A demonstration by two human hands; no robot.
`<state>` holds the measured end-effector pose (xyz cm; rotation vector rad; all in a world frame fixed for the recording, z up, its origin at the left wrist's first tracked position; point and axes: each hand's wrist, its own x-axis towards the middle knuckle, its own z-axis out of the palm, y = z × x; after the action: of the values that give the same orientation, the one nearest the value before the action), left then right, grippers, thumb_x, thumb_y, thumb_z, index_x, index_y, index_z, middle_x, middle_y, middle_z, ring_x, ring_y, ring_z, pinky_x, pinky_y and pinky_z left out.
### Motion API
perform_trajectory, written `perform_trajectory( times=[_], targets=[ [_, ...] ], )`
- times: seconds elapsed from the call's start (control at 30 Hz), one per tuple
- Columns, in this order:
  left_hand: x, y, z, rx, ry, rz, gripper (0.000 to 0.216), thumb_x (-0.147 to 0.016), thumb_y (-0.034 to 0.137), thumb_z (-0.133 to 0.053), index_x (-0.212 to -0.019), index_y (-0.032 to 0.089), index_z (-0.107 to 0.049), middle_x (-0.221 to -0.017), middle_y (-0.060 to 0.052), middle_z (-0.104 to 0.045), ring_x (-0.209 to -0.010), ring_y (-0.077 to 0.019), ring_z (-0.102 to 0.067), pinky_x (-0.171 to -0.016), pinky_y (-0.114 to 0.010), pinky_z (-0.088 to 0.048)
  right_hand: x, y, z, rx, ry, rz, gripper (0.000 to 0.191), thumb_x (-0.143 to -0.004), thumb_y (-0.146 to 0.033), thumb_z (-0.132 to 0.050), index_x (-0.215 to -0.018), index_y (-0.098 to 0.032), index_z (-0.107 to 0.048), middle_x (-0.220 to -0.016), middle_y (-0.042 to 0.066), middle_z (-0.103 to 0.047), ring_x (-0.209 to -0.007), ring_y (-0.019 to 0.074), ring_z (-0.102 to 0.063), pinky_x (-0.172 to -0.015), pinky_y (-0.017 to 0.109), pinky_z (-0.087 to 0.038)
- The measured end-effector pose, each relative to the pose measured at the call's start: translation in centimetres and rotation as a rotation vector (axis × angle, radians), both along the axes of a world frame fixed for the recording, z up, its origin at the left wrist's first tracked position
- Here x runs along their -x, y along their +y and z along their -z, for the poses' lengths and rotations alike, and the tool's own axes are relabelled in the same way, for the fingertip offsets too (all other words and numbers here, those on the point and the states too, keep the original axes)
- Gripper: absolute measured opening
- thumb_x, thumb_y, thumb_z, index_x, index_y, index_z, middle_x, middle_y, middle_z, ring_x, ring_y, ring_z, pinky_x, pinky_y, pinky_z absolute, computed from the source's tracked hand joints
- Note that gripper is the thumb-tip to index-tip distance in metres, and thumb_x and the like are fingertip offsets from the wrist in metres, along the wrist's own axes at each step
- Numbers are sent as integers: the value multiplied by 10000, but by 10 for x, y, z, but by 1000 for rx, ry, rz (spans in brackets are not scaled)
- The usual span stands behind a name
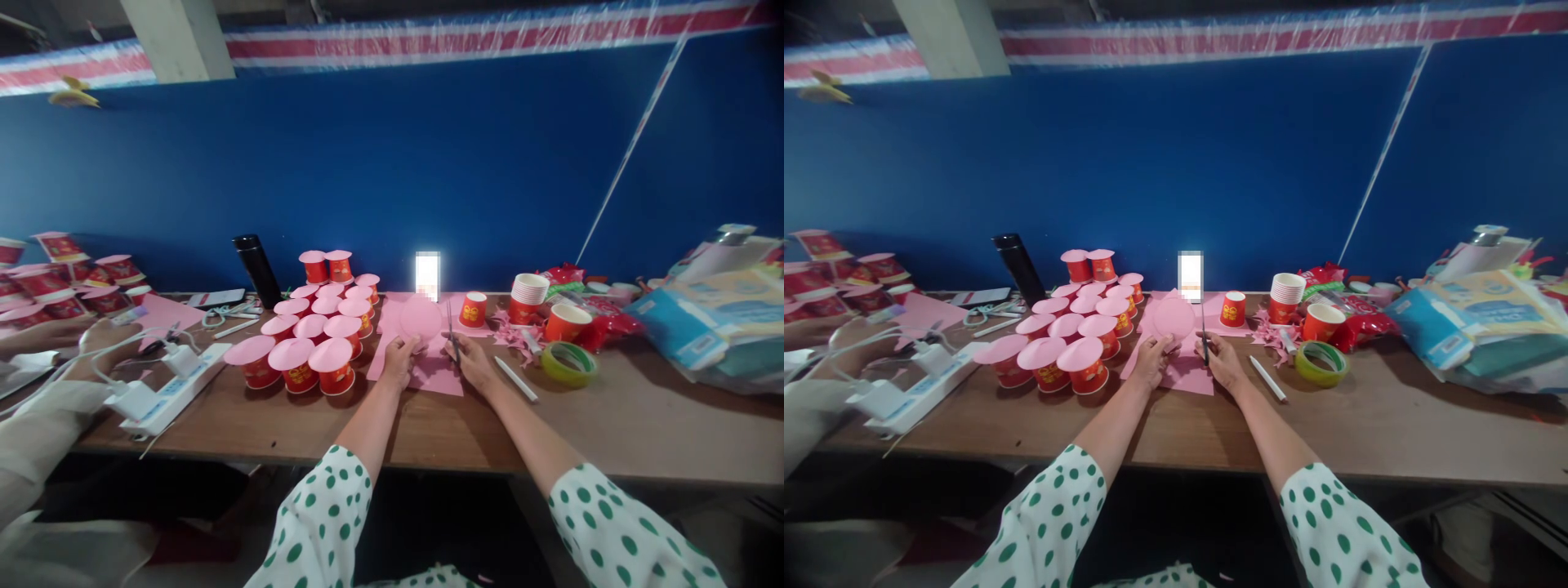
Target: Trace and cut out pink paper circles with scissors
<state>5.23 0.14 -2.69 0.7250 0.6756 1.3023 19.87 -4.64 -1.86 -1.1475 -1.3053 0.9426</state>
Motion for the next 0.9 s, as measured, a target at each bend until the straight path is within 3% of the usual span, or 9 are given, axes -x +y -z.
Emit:
perform_trajectory(
  times=[0.17, 0.33, 0.53, 0.9],
  targets=[
    [-1, -1, 1, -29, 44, 5, 302, -544, 235, -747, -732, 127, -536, -641, 1, -591, -540, -98, -580, -526, -215, -479, 0, 0, 0, -5, -5, -11, 488, -708, -416, -587, -1124, -174, -508, -742, 12, -590, -422, 52, -450, -356, 175, -384],
    [-2, 2, 5, -21, 77, -30, 269, -555, 240, -726, -667, 135, -505, -556, 28, -551, -515, -87, -555, -545, -224, -475, 0, 1, 2, -11, -1, -6, 479, -697, -412, -602, -1105, -176, -515, -712, -2, -567, -461, 68, -471, -383, 184, -391],
    [-3, 7, 13, -124, 95, -35, 310, -544, 226, -723, -790, 118, -567, -671, -9, -608, -577, -102, -573, -569, -233, -474, -1, 1, 2, -46, -29, -15, 458, -690, -436, -600, -1061, -175, -536, -702, 2, -578, -460, 74, -465, -386, 185, -381],
    [-3, 6, 11, -74, 104, -8, 264, -563, 265, -724, -680, 95, -558, -591, -12, -586, -537, -98, -563, -564, -237, -487, 0, -2, -2, -37, -49, -28, 459, -691, -431, -607, -1059, -164, -540, -742, 19, -603, -439, 66, -449, -388, 191, -386]
  ],
)
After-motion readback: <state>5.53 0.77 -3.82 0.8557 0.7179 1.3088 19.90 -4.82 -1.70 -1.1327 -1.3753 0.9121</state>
